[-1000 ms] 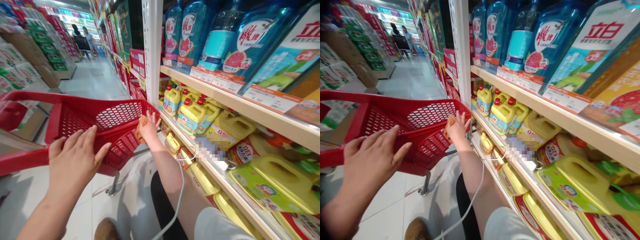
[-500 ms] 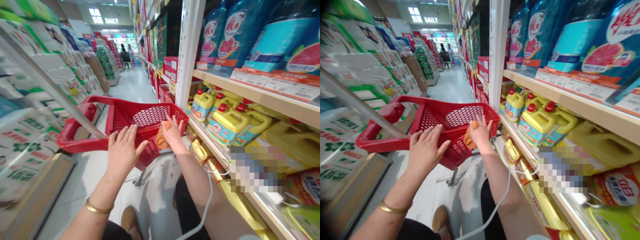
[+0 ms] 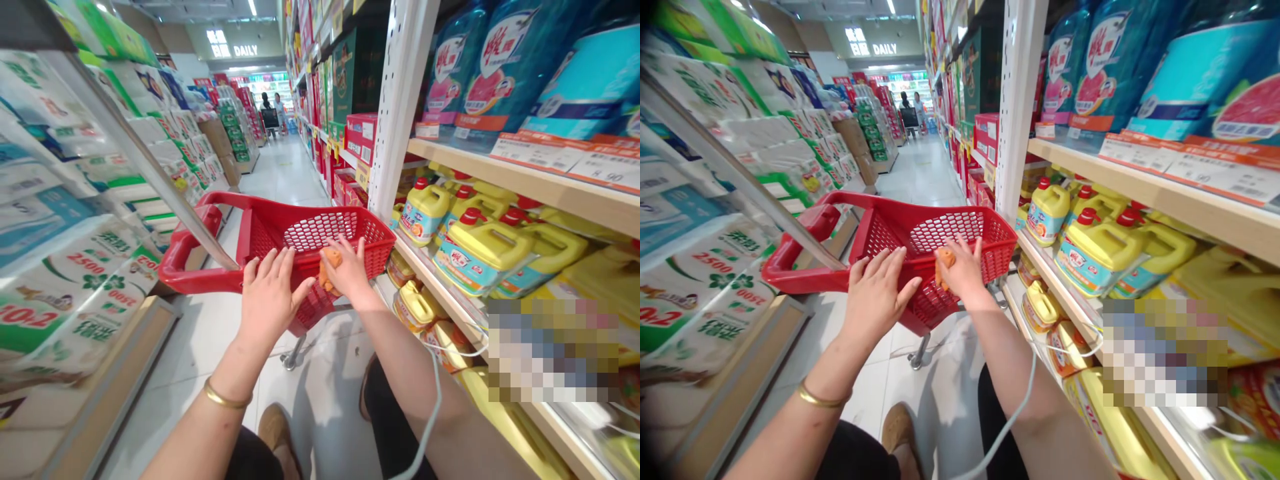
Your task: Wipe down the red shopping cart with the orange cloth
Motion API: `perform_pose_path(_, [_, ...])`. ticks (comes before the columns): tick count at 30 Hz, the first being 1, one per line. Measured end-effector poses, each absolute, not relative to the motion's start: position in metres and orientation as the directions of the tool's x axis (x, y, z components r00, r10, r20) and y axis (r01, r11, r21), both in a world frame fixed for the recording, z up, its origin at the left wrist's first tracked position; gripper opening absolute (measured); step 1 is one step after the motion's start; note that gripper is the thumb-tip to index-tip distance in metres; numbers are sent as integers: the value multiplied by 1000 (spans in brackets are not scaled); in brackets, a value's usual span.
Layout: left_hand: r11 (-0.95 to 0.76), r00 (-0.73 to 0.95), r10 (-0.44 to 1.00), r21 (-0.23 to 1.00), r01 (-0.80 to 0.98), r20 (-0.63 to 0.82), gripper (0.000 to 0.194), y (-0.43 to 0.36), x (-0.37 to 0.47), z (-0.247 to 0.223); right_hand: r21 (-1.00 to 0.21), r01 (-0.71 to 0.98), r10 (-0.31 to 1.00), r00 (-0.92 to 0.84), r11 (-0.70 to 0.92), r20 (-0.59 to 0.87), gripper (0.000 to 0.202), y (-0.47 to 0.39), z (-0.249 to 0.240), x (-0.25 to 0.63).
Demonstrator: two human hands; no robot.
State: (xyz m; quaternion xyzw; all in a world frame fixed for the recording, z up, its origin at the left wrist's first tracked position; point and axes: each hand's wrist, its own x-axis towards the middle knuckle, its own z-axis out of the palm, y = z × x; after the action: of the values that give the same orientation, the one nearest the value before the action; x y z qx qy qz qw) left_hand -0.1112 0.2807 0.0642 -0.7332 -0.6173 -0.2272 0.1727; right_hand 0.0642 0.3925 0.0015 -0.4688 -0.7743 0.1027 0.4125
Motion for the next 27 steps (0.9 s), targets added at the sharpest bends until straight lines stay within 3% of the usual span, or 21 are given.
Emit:
perform_pose_path(3, [-201, 158, 827, 20, 979, 539, 70, 280, -114, 63, -589, 761, 877, 57, 272, 478, 40, 413, -9, 100])
perform_pose_path(5, [-205, 159, 822, 23, 978, 547, 69, 280, -113, 62, -602, 779, 875, 155, 178, 459, 41, 414, -10, 103])
perform_pose_path(8, [-195, 138, 811, 40, 980, 568, 68, 280, -109, 61, -585, 731, 867, -19, 351, 497, 39, 396, -4, 73])
perform_pose_path(12, [-176, 116, 816, 52, 983, 566, 68, 280, -104, 63, -564, 523, 758, -302, 639, 578, 34, 371, 9, 28])
perform_pose_path(17, [-303, 217, 786, 55, 951, 579, 47, 270, -116, 70, -642, 412, 761, -301, 647, 574, 31, 373, 16, 28])
perform_pose_path(20, [-385, 244, 693, 62, 921, 678, 33, 243, -138, 71, -665, 399, 775, -283, 631, 565, 29, 379, 16, 31])
perform_pose_path(24, [-213, 59, 496, 55, 976, 867, 43, 200, -178, 69, -675, 382, 774, -260, 631, 577, 22, 382, 15, 26])
perform_pose_path(27, [-56, -107, 429, 145, 988, 897, 44, 193, -211, 79, -670, 383, 770, -254, 636, 585, 21, 383, 14, 23])
